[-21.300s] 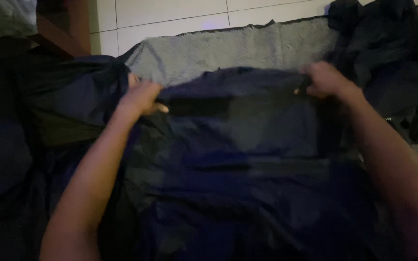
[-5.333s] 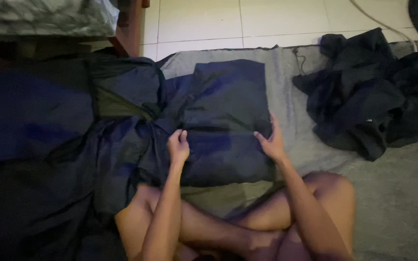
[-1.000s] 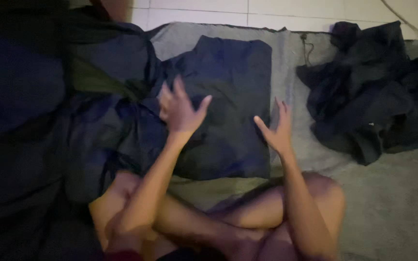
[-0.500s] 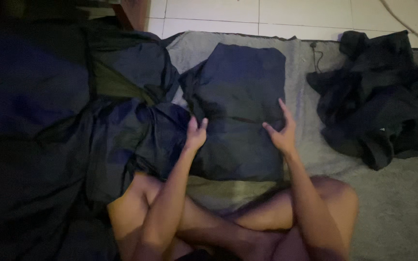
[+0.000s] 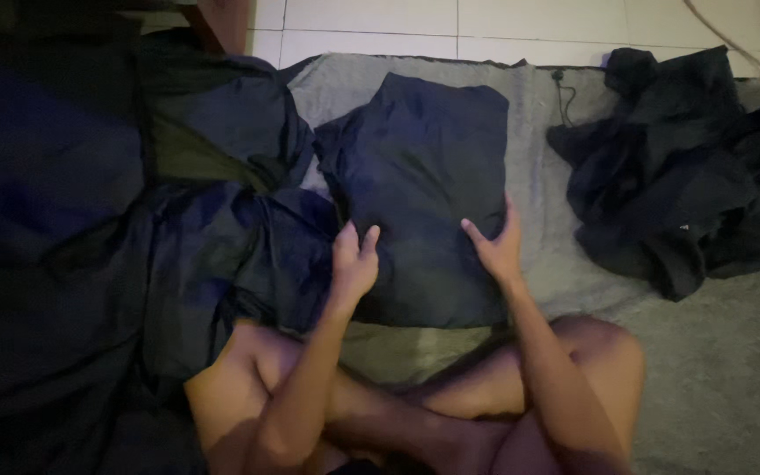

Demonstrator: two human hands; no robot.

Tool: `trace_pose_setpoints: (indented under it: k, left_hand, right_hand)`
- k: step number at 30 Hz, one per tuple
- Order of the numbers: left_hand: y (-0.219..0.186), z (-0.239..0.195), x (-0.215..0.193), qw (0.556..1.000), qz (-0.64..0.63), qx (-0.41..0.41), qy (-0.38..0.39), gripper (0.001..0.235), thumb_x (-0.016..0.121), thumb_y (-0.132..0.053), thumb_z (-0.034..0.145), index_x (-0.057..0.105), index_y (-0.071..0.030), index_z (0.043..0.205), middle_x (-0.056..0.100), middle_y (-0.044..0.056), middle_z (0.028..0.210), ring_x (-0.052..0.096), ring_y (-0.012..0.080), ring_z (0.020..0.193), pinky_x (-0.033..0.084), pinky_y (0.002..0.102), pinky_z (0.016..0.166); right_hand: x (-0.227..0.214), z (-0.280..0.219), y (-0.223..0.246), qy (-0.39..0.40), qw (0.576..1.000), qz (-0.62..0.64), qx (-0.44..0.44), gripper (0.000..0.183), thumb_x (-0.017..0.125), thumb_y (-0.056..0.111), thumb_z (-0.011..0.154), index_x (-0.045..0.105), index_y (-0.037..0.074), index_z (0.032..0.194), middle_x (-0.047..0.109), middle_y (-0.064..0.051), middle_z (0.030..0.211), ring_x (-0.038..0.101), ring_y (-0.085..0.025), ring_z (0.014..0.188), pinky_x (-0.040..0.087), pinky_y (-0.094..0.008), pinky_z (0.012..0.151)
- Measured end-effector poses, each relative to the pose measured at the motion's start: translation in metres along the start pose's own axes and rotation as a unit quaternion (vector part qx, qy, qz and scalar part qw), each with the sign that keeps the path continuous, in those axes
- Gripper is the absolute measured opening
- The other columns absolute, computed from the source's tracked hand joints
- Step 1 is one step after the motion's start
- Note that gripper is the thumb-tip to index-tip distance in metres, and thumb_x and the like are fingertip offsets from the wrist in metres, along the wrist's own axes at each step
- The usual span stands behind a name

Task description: The person folds a black fabric item on the floor, rolls it tightly, and secures it with a drawstring toggle.

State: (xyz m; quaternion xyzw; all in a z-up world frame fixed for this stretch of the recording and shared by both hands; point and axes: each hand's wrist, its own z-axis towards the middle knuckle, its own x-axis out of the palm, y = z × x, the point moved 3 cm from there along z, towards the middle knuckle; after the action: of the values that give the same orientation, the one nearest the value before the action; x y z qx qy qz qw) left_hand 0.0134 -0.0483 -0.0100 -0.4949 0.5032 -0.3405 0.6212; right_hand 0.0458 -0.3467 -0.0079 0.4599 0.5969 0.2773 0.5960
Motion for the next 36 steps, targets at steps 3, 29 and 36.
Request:
trace_pose_setpoints:
  k: [3, 29, 36]
  left_hand:
    - [0.023, -0.016, 0.031, 0.907, -0.257, -0.333, 0.015, 0.026, 0.077, -0.025, 0.105, 0.061, -0.005, 0.099, 0.063, 0.013, 0.075, 0.070, 0.0336, 0.070, 0.055, 0.043, 0.064]
    - [-0.101, 0.162, 0.036, 0.991, 0.056, -0.109, -0.055, 0.061, 0.080, -0.068, 0.090, 0.084, -0.008, 0.102, 0.081, 0.019, 0.097, 0.079, 0.0348, 0.101, 0.061, 0.048, 0.086]
    - [-0.062, 0.117, -0.011, 0.982, -0.030, -0.118, -0.141, 0.080, 0.062, -0.066, 0.107, 0.073, 0.011, 0.126, 0.067, 0.044, 0.132, 0.059, 0.0586, 0.134, 0.045, 0.066, 0.118]
  right_hand:
    - [-0.001, -0.003, 0.008, -0.009, 0.999, -0.018, -0.041, 0.095, 0.086, 0.038, 0.102, 0.035, -0.001, 0.172, 0.042, -0.035, 0.166, 0.038, -0.053, 0.159, 0.030, -0.068, 0.132]
    - [-0.002, 0.116, 0.118, 0.041, 0.988, 0.143, 0.034, 0.108, 0.095, 0.055, 0.102, 0.028, 0.013, 0.176, 0.040, -0.028, 0.172, 0.041, -0.048, 0.160, 0.039, -0.071, 0.127]
    - [0.002, 0.101, 0.125, 0.071, 0.988, 0.009, -0.138, 0.081, 0.064, 0.039, 0.122, 0.014, 0.012, 0.179, 0.039, -0.036, 0.172, 0.043, -0.059, 0.156, 0.036, -0.076, 0.127]
